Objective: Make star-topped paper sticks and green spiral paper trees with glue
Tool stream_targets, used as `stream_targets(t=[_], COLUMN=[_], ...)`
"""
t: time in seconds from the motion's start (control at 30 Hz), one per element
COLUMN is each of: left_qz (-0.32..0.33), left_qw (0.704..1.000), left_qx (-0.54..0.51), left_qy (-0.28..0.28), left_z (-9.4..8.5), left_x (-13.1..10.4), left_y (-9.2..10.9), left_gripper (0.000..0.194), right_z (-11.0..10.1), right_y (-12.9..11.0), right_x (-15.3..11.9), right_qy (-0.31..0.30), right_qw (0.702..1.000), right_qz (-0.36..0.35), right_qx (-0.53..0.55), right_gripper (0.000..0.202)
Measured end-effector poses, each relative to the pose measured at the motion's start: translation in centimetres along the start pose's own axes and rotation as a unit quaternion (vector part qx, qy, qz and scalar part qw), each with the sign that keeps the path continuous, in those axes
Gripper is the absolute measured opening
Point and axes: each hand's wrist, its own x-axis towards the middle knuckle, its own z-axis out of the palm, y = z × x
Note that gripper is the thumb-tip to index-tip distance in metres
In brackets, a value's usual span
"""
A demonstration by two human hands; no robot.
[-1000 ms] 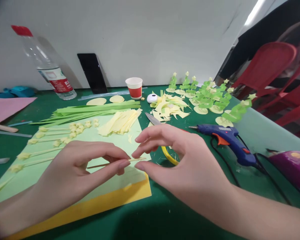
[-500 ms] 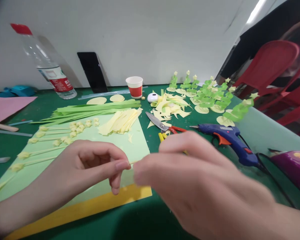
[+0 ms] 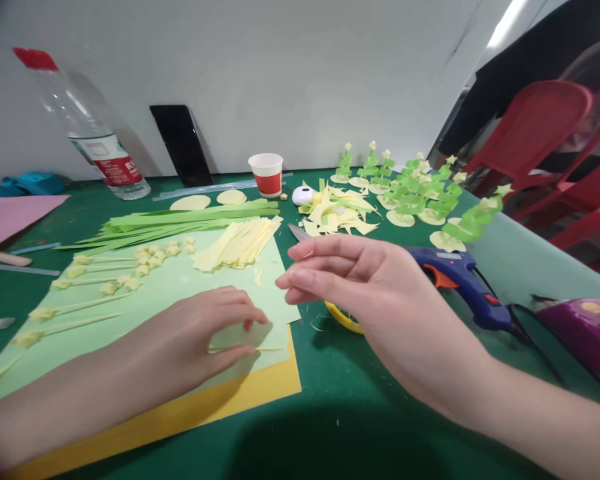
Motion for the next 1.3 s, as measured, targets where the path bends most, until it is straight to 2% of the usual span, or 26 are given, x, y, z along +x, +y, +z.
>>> stream_targets(t=[0.03,0.1,0.2,0.27,0.37,0.5,0.6,0.73,0.9,1.13,1.3], left_qz=[-0.002,0.013,0.083,0.119,0.144,0.119,0.107,0.138,0.173,0.175,0.145], left_qw=[1.0,0.996,0.974,0.963,0.96,0.962,0.957,0.946,0.94,0.937,0.94], left_qx=[-0.003,-0.021,-0.048,-0.033,0.015,0.05,0.06,0.035,-0.034,0.001,-0.036], left_qy=[0.017,0.084,0.205,0.241,0.241,0.239,0.263,0.292,0.293,0.302,0.306], left_z=[-0.2,-0.6,-1.0,-1.1,-1.0,-0.9,-1.0,-1.2,-1.5,-1.7,-1.0], left_x=[0.0,-0.1,-0.3,-0.5,-0.8,-1.2,-1.4,-1.3,-1.0,-1.1,-1.2], left_y=[0.2,0.8,1.5,1.9,2.3,2.8,2.8,3.0,3.4,3.1,3.0], left_gripper=[0.011,0.01,0.007,0.007,0.004,0.009,0.011,0.012,0.015,0.015,0.012], right_z=[0.2,0.5,1.0,1.3,1.7,1.9,1.9,1.9,1.9,1.8,1.9], right_y=[0.1,0.3,0.7,0.8,1.0,1.4,1.6,1.8,2.2,2.2,1.3], right_x=[0.0,0.0,-0.3,-0.6,-1.1,-1.5,-1.6,-1.6,-1.4,-1.1,-1.1], right_qy=[-0.013,-0.04,-0.075,-0.092,-0.124,-0.144,-0.166,-0.184,-0.2,-0.187,-0.153], right_qw=[1.0,0.998,0.989,0.981,0.972,0.969,0.958,0.934,0.931,0.935,0.937], right_qz=[0.012,0.037,0.091,0.121,0.135,0.137,0.149,0.174,0.205,0.198,0.225], right_qx=[0.013,0.041,0.09,0.119,0.144,0.144,0.182,0.252,0.228,0.228,0.221], right_gripper=[0.006,0.006,0.004,0.003,0.007,0.007,0.006,0.003,0.025,0.014,0.016])
